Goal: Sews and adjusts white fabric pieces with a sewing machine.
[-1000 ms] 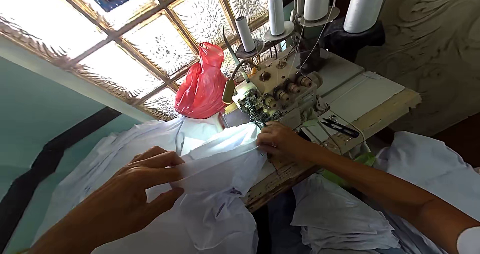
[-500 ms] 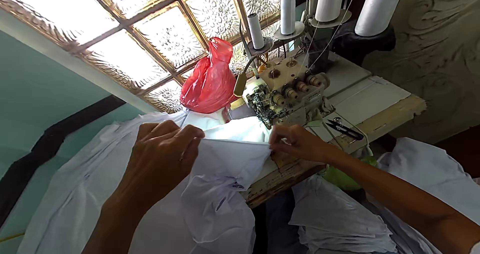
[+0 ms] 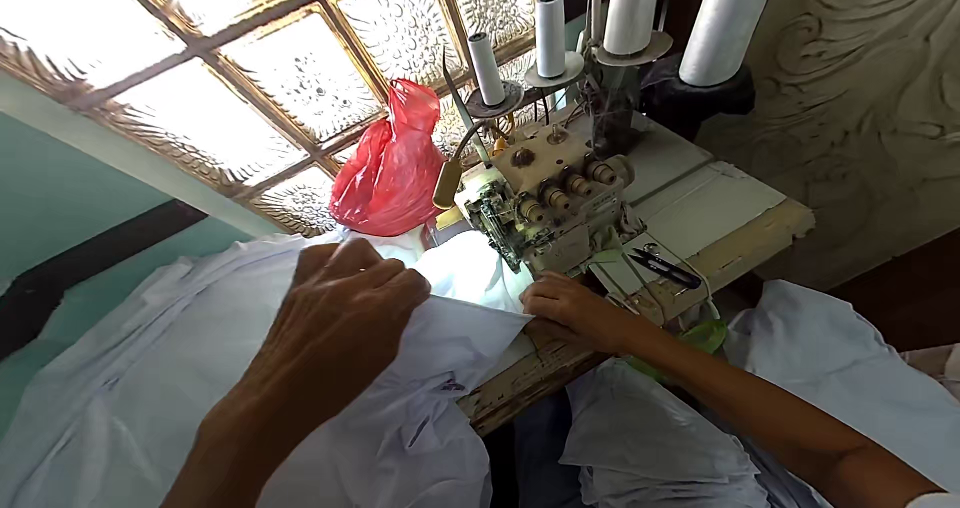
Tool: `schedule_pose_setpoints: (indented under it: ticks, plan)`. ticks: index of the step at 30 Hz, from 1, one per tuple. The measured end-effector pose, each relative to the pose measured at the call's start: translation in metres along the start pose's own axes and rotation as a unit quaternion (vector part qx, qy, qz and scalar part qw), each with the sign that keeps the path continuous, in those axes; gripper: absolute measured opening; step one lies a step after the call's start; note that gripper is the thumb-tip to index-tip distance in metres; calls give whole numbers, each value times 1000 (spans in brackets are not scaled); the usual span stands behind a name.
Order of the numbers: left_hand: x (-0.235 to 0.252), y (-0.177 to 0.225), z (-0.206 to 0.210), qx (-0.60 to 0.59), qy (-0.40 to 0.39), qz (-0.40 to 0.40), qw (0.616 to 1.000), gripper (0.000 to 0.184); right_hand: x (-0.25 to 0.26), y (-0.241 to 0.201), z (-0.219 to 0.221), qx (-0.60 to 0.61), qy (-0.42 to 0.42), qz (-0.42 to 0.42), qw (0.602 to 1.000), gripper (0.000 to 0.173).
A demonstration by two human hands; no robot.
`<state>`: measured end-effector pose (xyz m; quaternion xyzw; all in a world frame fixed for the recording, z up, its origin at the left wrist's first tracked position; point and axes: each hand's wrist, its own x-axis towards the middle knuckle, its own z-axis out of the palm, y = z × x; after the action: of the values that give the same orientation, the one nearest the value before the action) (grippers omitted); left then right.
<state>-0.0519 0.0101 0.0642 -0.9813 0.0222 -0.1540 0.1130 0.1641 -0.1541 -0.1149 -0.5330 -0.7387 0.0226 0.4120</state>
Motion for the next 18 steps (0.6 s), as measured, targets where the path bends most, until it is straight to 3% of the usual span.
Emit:
schedule_pose_setpoints:
  ticks: [12, 18]
  plan:
    - [23, 44, 41, -48, 35, 14, 998, 42, 3, -17, -6, -95, 55, 6, 994, 21]
    - [26, 51, 59, -93, -12, 11, 995, 22, 1, -18, -4, -75, 58, 12, 995, 17]
